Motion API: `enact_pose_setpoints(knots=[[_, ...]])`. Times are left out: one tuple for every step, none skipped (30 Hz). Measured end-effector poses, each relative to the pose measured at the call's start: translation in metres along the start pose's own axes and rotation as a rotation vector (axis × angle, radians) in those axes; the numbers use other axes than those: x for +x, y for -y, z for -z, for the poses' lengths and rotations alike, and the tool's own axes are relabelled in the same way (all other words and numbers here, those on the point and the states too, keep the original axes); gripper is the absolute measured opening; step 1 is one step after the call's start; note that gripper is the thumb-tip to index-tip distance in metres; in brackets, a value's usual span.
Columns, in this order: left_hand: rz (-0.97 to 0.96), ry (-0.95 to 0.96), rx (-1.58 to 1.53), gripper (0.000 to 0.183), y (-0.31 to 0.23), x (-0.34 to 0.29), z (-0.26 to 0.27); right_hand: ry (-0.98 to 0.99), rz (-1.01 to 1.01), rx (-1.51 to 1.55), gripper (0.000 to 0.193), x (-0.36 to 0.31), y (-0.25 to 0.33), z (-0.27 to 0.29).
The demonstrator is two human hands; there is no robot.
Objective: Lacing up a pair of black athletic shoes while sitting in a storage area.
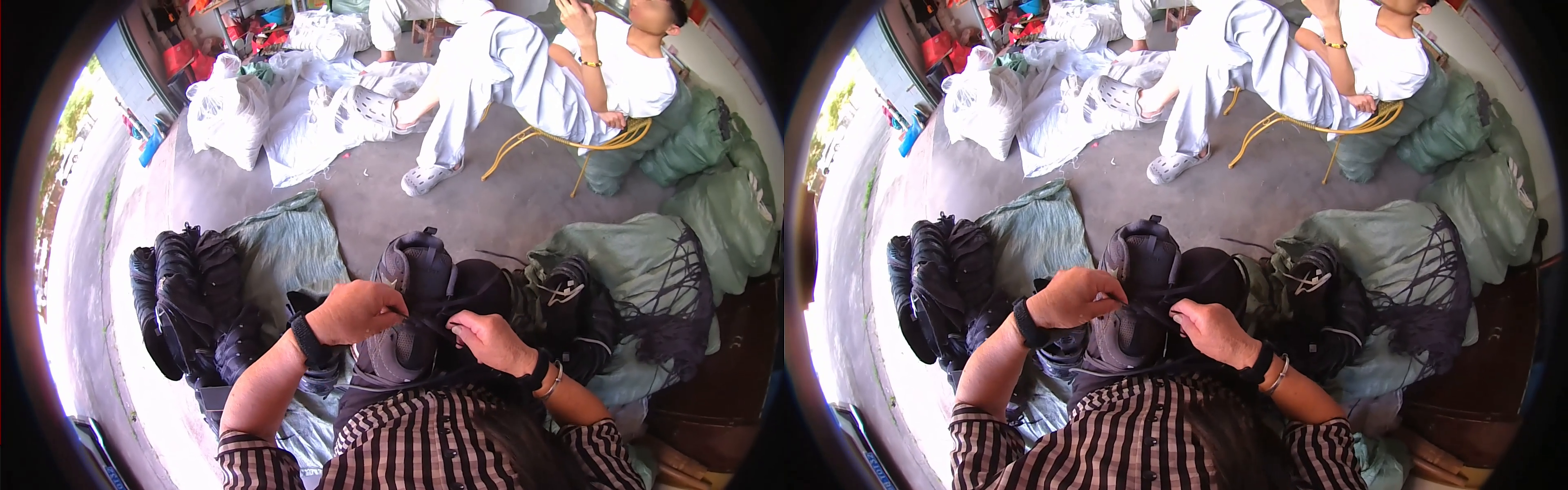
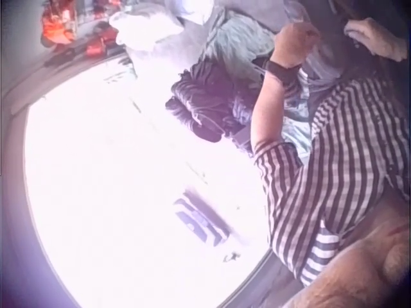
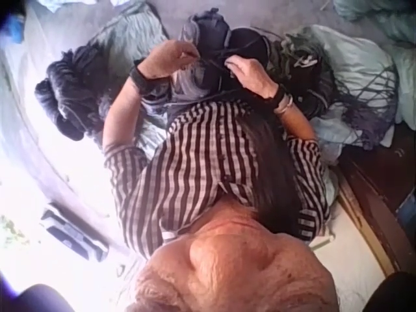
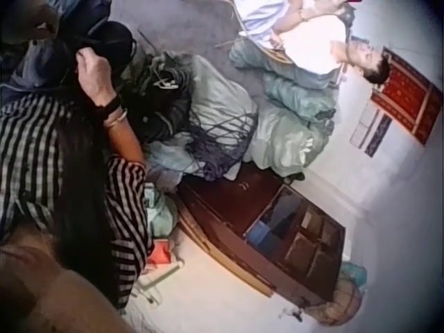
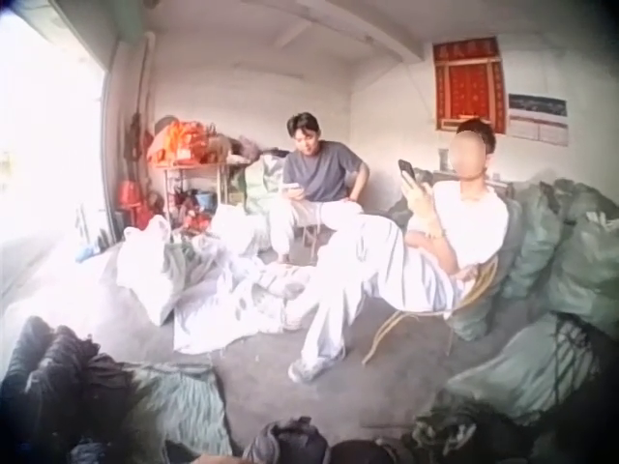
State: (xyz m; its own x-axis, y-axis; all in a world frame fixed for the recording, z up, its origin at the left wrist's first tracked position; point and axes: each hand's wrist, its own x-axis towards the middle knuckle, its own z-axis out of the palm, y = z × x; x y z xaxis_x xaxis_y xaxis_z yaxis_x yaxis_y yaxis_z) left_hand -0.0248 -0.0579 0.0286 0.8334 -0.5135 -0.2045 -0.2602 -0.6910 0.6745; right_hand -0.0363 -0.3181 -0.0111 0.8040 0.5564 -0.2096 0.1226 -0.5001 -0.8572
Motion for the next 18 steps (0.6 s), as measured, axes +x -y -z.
enact_pose_setpoints(knots=[[-0.002,-0.005,0.003,0.014,0.001,0.002,0.002,-0.023,0.077,-0.002,0.012,0.001,-0.01,-0.003],[0.043,0.058,-0.106,0.015,0.003,0.005,0.003,-0.045,0.153,-0.004,0.013,0.002,-0.015,-0.004],[0.091,0.127,-0.221,0.015,0.006,0.005,0.001,-0.043,0.15,-0.002,0.013,0.002,-0.015,-0.004],[0.092,0.13,-0.225,0.015,0.011,0.006,-0.001,-0.048,0.142,0.003,0.012,0.003,-0.014,-0.004],[0.11,0.141,-0.365,0.017,0.017,0.006,-0.004,-0.052,0.133,0.007,0.012,0.003,-0.013,-0.005],[0.126,0.145,-0.505,0.019,0.02,0.008,-0.003,-0.049,0.133,0.005,0.012,0.003,-0.01,-0.003],[0.141,0.15,-0.52,0.023,0.021,0.009,-0.001,0.003,0.103,-0.02,0.012,0.002,-0.007,-0.001],[0.141,0.147,-0.524,0.023,0.023,0.01,-0.001,0.054,0.073,-0.046,0.013,0.002,-0.004,0.001],[0.254,0.159,-0.645,0.023,0.027,0.01,-0.001,0.015,0.105,-0.032,0.013,-0.001,-0.005,0.0],[0.369,0.171,-0.765,0.023,0.031,0.01,-0.002,0.016,0.101,-0.034,0.013,-0.001,-0.005,0.002],[0.307,0.171,-0.782,0.025,0.038,0.011,-0.002,0.016,0.138,-0.042,0.014,-0.001,-0.006,0.005],[0.309,0.173,-0.785,0.025,0.043,0.008,-0.002,0.017,0.175,-0.047,0.014,-0.001,-0.007,0.006],[0.308,0.22,-0.899,0.026,0.047,0.005,-0.002,0.019,0.172,-0.046,0.014,-0.001,-0.006,0.008],[0.306,0.266,-1.013,0.027,0.049,0.003,-0.003,0.017,0.131,-0.016,0.014,-0.002,-0.006,0.009],[0.3,0.247,-1.064,0.022,0.045,0.001,-0.003,0.011,0.094,0.012,0.014,-0.001,-0.005,0.01],[0.298,0.247,-1.062,0.022,0.047,-0.001,-0.006,0.009,0.095,0.011,0.014,-0.002,-0.005,0.01],[0.308,0.25,-1.118,0.022,0.052,-0.002,-0.012,0.008,0.103,0.001,0.014,-0.004,-0.006,0.009],[0.317,0.248,-1.173,0.021,0.057,-0.003,-0.016,0.009,0.115,-0.011,0.013,-0.005,-0.007,0.008]])
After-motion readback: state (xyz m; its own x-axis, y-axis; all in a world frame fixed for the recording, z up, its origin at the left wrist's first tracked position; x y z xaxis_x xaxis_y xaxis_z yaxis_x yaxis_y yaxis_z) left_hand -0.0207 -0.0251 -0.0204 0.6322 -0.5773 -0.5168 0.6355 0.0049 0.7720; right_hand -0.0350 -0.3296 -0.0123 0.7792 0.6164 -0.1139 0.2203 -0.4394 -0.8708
